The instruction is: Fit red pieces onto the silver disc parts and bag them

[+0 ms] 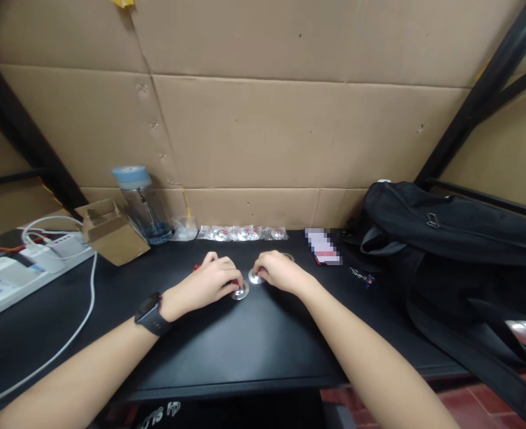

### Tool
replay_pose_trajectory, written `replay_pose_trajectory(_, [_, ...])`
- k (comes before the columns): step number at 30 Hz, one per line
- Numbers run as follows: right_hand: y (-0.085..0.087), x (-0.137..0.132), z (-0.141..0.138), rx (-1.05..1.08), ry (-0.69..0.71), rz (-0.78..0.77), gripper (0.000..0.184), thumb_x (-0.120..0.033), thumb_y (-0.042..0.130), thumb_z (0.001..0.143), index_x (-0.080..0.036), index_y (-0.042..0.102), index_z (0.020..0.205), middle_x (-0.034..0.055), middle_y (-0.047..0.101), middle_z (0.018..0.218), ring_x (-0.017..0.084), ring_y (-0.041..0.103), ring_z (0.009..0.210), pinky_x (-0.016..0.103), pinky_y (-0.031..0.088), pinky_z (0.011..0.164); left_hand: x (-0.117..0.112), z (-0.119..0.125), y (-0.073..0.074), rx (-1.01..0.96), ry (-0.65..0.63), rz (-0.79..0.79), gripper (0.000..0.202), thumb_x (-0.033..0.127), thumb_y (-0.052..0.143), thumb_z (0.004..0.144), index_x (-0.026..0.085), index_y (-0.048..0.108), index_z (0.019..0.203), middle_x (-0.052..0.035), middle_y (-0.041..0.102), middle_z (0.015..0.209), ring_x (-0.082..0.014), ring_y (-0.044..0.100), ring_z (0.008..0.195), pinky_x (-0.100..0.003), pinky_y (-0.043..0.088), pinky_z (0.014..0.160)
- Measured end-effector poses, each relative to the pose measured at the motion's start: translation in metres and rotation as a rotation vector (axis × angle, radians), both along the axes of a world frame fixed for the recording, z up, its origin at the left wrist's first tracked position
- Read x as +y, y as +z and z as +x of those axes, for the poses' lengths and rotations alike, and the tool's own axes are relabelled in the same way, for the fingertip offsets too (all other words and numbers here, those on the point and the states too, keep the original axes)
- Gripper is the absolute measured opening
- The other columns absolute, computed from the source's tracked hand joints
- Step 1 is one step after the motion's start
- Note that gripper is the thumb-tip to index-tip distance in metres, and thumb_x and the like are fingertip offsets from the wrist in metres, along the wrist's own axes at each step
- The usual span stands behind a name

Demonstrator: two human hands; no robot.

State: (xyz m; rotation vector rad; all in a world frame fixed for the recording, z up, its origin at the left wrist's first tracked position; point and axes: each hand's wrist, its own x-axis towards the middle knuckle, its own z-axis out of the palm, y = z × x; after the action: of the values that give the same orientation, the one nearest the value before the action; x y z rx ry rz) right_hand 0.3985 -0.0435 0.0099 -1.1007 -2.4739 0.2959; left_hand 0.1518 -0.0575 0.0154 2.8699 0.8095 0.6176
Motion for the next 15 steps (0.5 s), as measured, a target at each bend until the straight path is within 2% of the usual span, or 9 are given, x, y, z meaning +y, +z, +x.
replay_pose_trajectory(5, [0.0003, 0.0002, 0.0014, -0.112, -0.088, 0.036, 0.018, -0.01, 0.068, 0.086, -0.026, 0.077, 0.087, 0.0022, 0.074, 0.093, 0.02, 0.07, 0.086, 0.027, 0.048, 0.07, 0.0011, -0.0004, -0.0013, 0.05, 0.026, 0.106, 0.019, 0.024, 0.057, 0.1, 0.023, 0.068, 0.086, -0.0021, 0.069, 0.084, -0.0203, 0.059, 0.091, -0.038, 0.027, 0.081])
replay_pose_trajectory(8, [0.0027, -0.0028, 0.0004, -0.175, -0.144, 0.063, 0.016, -0.01, 0.067, 0.087, -0.024, 0.074, 0.084, 0.0033, 0.072, 0.09, 0.02, 0.067, 0.082, 0.027, 0.045, 0.066, 0.0028, 0.0009, -0.0053, 0.076, 0.082, 0.177, 0.017, 0.021, 0.053, 0.101, 0.021, 0.064, 0.088, -0.0039, 0.068, 0.089, -0.0221, 0.057, 0.094, -0.039, 0.027, 0.082])
replay_pose_trajectory(13, [0.0039, -0.008, -0.0009, -0.247, -0.122, 0.153, 0.016, -0.005, 0.064, 0.086, -0.02, 0.065, 0.079, 0.0078, 0.065, 0.088, 0.022, 0.06, 0.083, 0.031, 0.047, 0.072, 0.0046, -0.0001, -0.0049, 0.016, 0.237, 0.229, 0.017, 0.019, 0.043, 0.103, 0.02, 0.059, 0.095, -0.0078, 0.066, 0.111, -0.0246, 0.054, 0.108, -0.041, 0.029, 0.084])
replay_pose_trajectory(15, [0.0056, -0.0086, -0.0031, -0.171, -0.082, 0.173, 0.014, -0.008, 0.062, 0.089, -0.019, 0.064, 0.08, 0.0092, 0.064, 0.096, 0.023, 0.059, 0.089, 0.034, 0.049, 0.079, 0.0053, -0.0004, -0.0043, -0.031, 0.269, 0.211, 0.016, 0.02, 0.043, 0.104, 0.021, 0.058, 0.097, -0.008, 0.063, 0.118, -0.025, 0.052, 0.115, -0.041, 0.03, 0.086])
